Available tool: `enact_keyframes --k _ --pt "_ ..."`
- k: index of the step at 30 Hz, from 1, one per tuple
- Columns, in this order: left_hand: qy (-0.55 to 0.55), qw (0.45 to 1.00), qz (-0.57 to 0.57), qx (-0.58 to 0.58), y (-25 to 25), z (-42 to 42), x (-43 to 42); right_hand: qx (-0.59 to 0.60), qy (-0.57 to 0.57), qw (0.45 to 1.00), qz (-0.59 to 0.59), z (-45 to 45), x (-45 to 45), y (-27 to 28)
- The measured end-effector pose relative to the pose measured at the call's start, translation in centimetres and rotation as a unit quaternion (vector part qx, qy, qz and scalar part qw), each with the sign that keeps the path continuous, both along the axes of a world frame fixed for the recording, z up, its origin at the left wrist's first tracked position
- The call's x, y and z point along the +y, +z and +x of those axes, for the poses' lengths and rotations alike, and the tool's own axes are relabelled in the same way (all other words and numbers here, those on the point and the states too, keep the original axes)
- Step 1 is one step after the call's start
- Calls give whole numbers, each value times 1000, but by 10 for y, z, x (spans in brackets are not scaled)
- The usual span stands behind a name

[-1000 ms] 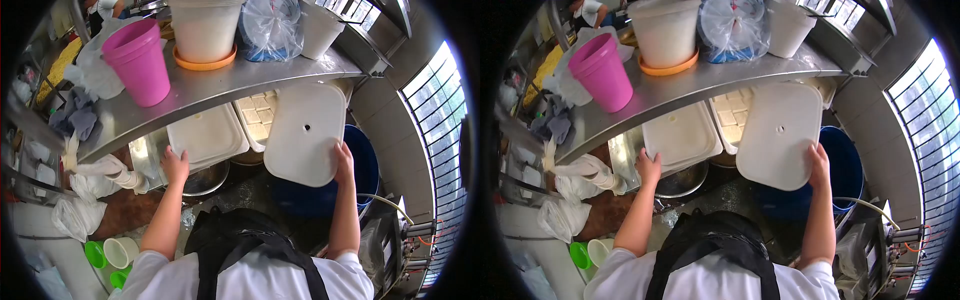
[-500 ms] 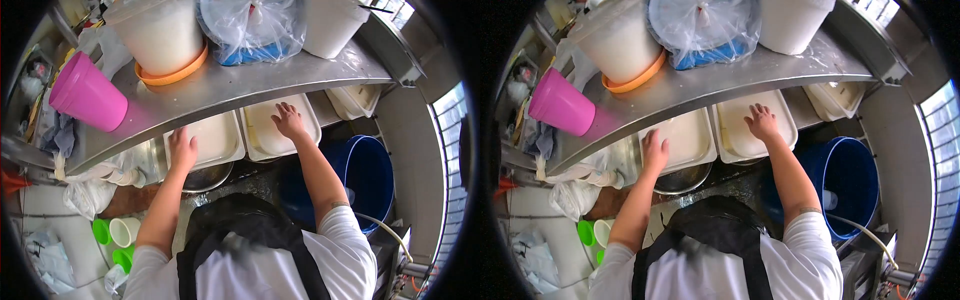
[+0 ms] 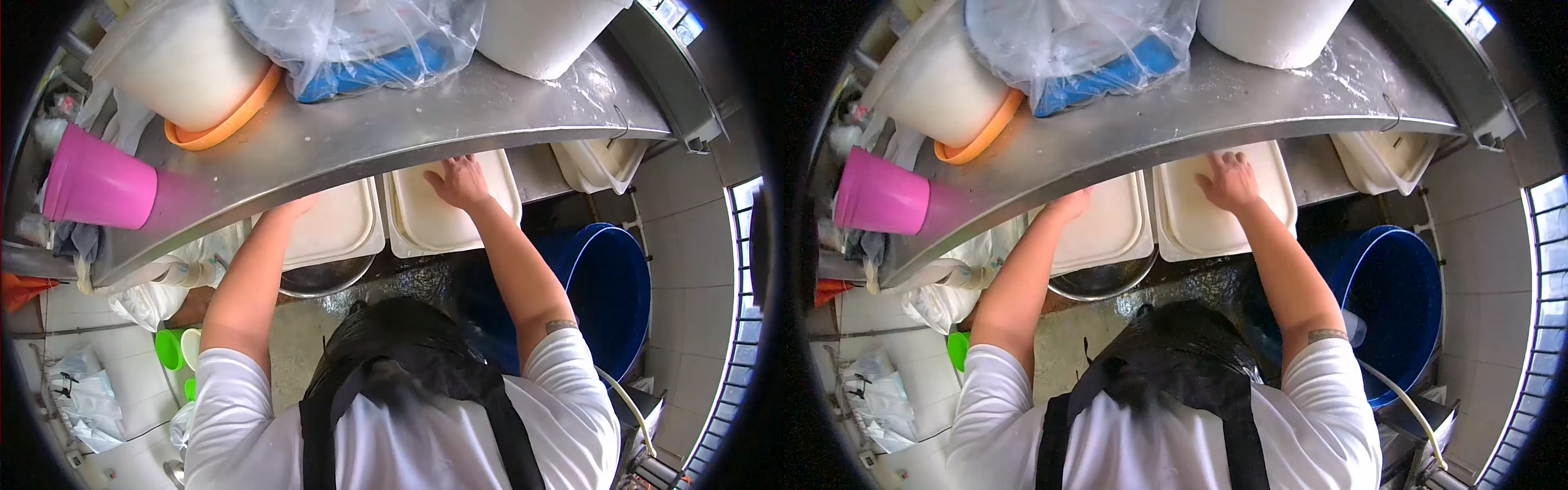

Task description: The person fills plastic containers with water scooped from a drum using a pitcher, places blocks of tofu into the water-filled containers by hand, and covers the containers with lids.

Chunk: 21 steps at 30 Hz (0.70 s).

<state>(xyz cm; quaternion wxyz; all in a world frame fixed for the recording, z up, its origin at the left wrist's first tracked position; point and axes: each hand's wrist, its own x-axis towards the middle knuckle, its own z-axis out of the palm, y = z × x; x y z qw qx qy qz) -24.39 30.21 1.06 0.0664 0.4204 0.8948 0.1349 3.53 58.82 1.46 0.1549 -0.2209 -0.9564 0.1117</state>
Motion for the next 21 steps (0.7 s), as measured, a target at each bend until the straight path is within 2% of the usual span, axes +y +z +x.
enact_keyframes --k 5,8,12,15,17,18,19,20,21 --pt "4 1000 10 16 -20 2 0 13 33 999 -6 -10 5 -7" --pt "-5 1000 -9 11 -23 0 3 -17 -10 1000 -16 -10 -6 -5" --pt "-4 1000 -6 29 0 24 -3 -26 -31 999 -7 -12 -17 -6" --pt "-7 1000 -12 -10 12 35 -24 -37 -18 999 -18 -11 -13 -4" --pt "-4 997 61 -39 23 43 -46 -42 -6 999 -21 -17 -19 3" --pt "53 997 53 -6 11 38 -61 -56 -26 998 -10 -15 -29 10" --pt "116 993 21 16 23 44 -76 -68 -49 996 3 -13 -41 17" --pt "179 983 -5 39 35 51 -91 -12 -38 999 -15 -11 -56 18" --pt "181 978 11 102 22 46 -112 45 -25 998 -29 -10 -77 16"
